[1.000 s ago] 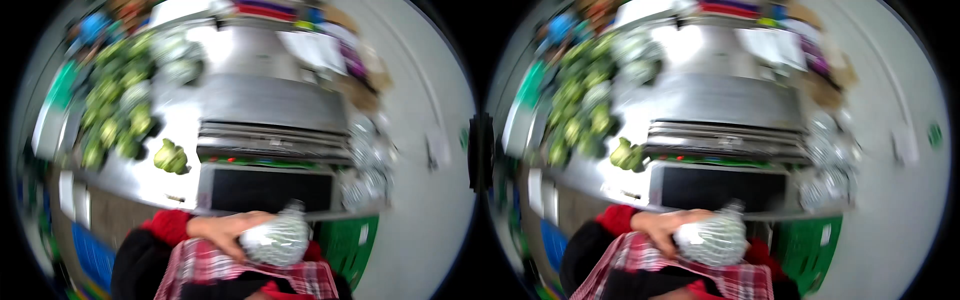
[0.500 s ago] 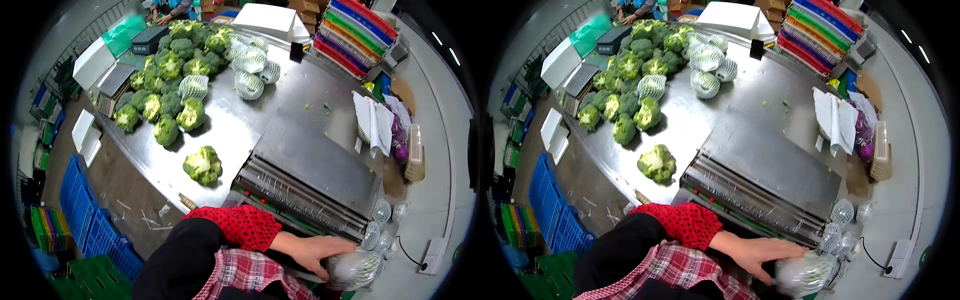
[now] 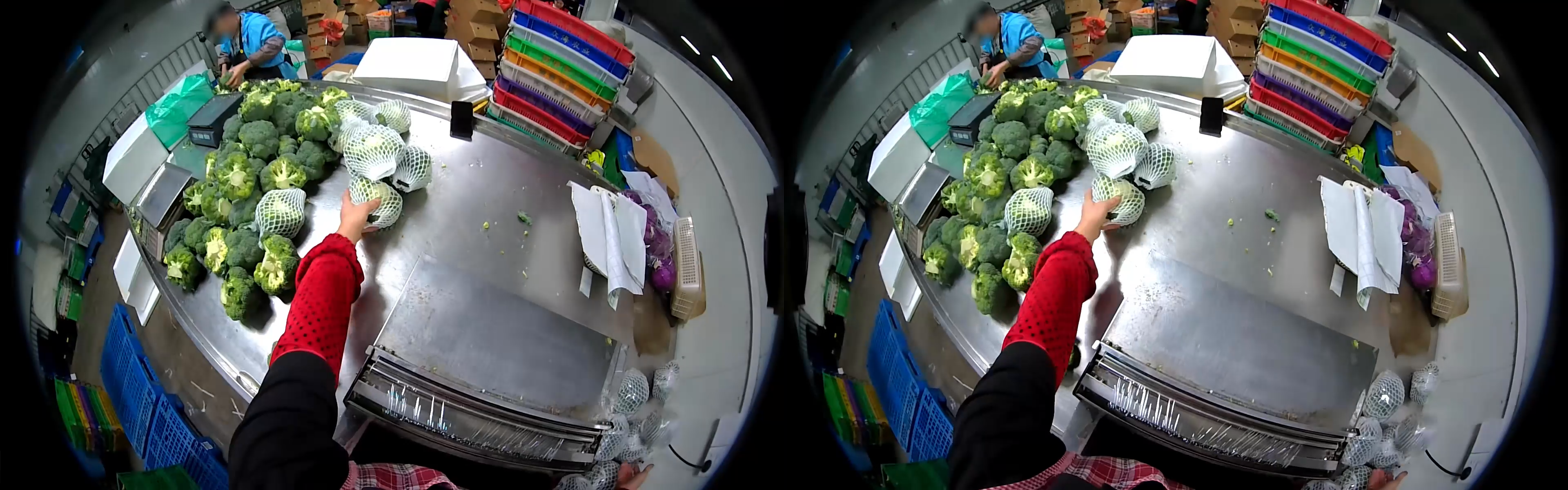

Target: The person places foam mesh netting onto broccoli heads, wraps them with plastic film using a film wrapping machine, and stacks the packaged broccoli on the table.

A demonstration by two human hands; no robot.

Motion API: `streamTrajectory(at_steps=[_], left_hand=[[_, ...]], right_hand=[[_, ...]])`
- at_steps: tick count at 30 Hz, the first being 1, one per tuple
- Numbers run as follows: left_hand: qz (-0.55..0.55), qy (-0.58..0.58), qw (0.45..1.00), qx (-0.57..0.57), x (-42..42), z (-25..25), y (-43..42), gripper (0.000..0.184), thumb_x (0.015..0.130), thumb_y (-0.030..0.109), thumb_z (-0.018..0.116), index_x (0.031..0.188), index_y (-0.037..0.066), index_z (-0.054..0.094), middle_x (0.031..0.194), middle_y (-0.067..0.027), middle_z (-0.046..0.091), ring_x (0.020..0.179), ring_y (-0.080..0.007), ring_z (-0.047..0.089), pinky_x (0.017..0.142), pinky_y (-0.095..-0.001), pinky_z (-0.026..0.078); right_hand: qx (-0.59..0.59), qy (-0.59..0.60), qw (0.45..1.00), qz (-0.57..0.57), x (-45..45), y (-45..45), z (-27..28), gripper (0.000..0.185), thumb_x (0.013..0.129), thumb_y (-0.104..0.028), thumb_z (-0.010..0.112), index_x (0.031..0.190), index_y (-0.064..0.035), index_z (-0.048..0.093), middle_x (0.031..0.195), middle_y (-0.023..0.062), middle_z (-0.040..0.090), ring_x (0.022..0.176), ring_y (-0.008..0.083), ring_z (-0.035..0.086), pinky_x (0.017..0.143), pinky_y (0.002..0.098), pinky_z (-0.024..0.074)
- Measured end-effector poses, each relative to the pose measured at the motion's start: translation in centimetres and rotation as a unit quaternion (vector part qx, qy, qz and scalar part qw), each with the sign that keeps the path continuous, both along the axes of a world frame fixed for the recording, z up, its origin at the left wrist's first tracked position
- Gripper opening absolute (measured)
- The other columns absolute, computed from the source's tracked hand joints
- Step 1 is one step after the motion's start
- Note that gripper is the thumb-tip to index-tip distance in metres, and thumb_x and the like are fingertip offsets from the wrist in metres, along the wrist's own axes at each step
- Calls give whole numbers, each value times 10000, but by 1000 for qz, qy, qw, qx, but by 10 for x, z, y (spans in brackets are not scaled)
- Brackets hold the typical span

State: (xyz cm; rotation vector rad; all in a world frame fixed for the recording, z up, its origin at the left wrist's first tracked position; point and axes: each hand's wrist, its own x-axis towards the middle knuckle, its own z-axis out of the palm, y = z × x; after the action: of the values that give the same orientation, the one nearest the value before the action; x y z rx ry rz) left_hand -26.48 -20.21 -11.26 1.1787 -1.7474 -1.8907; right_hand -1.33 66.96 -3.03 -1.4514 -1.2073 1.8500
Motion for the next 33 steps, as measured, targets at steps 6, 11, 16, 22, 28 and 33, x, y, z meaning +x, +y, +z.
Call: streamTrajectory(at_steps=[6,11,16,22,28,33], left_hand=[[6,233,952,198,61,5,10,508,764,-70,671,1227,-11,473,1032,-144,640,868,-253,659,742,-382,563],[-135,309,928,158,128,123,128,772,785,19,686,1428,32,259,1188,-156,569,1021,-255,615,855,-383,525],[-335,251,908,-12,209,150,265,925,775,153,766,1429,-81,155,1292,-191,488,1107,-263,562,947,-354,475],[-449,109,861,-212,237,141,279,814,837,272,730,1418,-77,279,1139,-186,591,916,-200,628,758,-306,521],[-361,-77,692,-621,288,137,186,456,797,449,691,715,0,672,617,-177,614,493,-324,597,480,-411,473],[-475,-43,723,-500,263,116,213,386,836,338,642,682,-13,685,478,-101,573,525,-254,614,513,-339,459]], right_hand=[[489,4,834,256,-47,-93,29,462,988,-243,496,1374,-6,405,1304,142,515,1052,243,587,879,371,491],[219,241,721,612,-118,-350,96,595,897,-106,523,1448,-21,317,1387,180,462,1208,263,528,962,340,446],[415,245,590,648,-119,-430,93,797,877,-293,658,1455,39,221,1399,275,390,1249,367,462,1043,404,361],[422,208,603,644,-99,-382,56,795,885,-356,636,1430,72,245,1377,298,406,1251,397,451,1066,412,334],[588,-147,521,601,-22,-270,80,391,807,-431,675,794,-43,724,673,134,660,621,302,649,574,384,494],[489,-130,536,676,-24,-287,51,332,820,-338,658,737,-21,713,653,165,647,622,308,655,580,378,493]])
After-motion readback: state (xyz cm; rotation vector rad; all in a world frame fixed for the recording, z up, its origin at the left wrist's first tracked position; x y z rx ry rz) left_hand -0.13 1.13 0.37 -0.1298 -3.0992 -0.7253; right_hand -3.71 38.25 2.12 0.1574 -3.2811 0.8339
